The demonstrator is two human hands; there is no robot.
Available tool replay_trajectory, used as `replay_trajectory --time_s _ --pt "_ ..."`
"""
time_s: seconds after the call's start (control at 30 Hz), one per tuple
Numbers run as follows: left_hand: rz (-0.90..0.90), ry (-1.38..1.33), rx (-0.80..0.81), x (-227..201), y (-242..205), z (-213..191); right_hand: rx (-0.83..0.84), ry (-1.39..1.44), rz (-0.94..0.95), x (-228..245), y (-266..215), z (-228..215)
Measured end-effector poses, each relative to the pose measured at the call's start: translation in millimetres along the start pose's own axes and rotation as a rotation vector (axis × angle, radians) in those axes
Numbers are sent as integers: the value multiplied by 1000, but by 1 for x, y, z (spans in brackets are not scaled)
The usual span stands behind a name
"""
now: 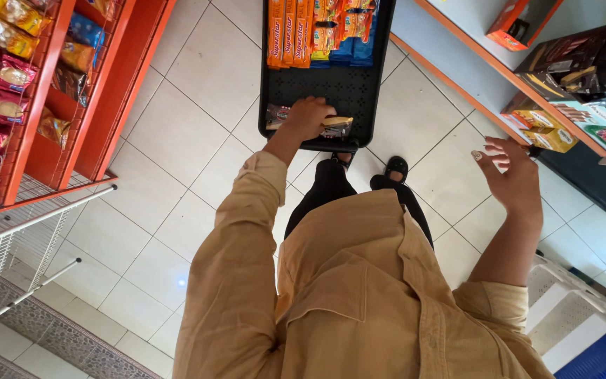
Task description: The person takes chocolate wafer bars from a black crate on the floor and places them onto shelves in the snack aisle.
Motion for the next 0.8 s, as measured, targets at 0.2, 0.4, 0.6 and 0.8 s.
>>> replay_trajectory --time_s 0.2,0.4,0.6,0.8 --pt "7 85 106 4 14 35 -9 -10 20 -18 2 5" --pt "-48 -45 131 15 2 26 -34 1 50 -35 -1 3" --pt "-128 -235 121 25 -9 23 -47 10 51 -44 -2 4" --pt "-286 -310 144 36 -18 15 -41 4 76 -46 -4 4"
Point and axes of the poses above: each hand's wrist, its own y-axis towards the middle knuckle, its own z-axis out of the palm, x = y × z, the point moved 9 cm from there along y, towards the middle knuckle, and after that the axes turned 2 degrees about -x, right-handed, at the moved point
